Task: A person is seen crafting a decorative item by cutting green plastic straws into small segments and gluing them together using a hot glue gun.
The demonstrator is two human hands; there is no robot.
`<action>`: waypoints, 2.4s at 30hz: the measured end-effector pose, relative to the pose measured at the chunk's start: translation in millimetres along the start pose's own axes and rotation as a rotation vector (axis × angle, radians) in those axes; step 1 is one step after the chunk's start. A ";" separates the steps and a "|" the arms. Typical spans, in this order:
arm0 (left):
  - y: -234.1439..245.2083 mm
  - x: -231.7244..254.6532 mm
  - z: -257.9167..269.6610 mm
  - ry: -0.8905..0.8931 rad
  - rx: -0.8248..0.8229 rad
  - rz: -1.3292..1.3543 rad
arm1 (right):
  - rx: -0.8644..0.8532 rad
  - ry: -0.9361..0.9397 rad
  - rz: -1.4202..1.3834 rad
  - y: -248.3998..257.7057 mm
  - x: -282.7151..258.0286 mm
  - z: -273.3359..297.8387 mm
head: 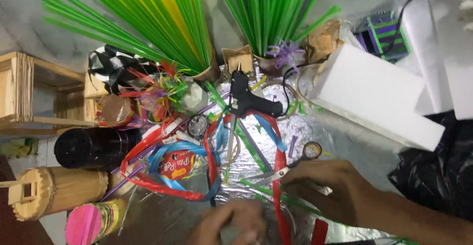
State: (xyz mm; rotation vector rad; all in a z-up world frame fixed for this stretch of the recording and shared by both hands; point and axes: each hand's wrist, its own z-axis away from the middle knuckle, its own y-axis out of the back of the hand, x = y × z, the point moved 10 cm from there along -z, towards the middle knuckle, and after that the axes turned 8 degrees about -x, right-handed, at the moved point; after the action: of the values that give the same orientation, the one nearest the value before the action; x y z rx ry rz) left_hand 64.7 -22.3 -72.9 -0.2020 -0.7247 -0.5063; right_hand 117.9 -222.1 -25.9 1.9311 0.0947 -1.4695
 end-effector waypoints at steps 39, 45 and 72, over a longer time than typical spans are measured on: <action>-2.0 55.3 1.8 -1.535 0.034 -0.074 | -0.131 0.593 0.422 -24.3 -5.6 -9.6; 11.0 62.9 6.8 -1.512 0.154 -0.148 | -0.040 0.630 0.432 -14.2 -10.6 -9.5; -10.9 90.4 -19.7 -1.268 0.096 -0.078 | 0.245 0.357 0.296 27.0 41.5 -11.2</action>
State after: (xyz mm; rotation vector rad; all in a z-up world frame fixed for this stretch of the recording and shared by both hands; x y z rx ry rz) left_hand 128.0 -72.1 -26.2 -0.4100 -1.9936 -0.3747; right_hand 154.0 -250.4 -47.8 2.2762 -0.2117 -0.9691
